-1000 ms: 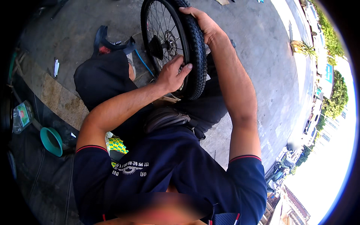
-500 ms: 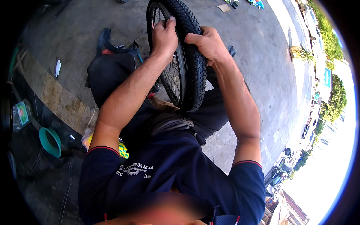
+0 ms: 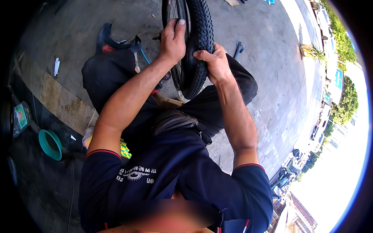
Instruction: The person removes an inner tube from a bicycle wheel, inspects it, and then inserts a replacement inner tube back into the tire and rim before inflating it with a pump.
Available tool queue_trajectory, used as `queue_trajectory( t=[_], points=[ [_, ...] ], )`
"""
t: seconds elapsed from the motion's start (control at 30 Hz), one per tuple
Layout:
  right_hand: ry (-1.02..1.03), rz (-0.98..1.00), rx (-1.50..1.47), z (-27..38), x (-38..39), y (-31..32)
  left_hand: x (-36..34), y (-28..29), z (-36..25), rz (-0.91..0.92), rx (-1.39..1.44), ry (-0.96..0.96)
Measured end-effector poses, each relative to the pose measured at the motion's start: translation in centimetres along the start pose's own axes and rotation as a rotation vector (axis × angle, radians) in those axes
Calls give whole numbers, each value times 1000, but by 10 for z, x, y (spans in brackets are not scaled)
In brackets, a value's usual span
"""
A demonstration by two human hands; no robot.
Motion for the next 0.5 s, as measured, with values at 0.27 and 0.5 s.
queue_trajectory(
  t=[0.27, 0.5],
  points=[
    [73, -138, 267, 3, 9, -1, 11, -21, 19, 54, 54, 19],
    [178, -80, 630, 10, 32, 11, 23, -41, 22, 29, -35, 56]
  ],
)
Point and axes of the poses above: each hand's wrist, its own x-axis away from the middle knuckle, its own y-axis out of the back of the hand, z = x × y, the point moved 7 cm from there along -x, towards the middle knuckle, and after that the axes turned 4 degrees about -x, right-handed, at the moved point
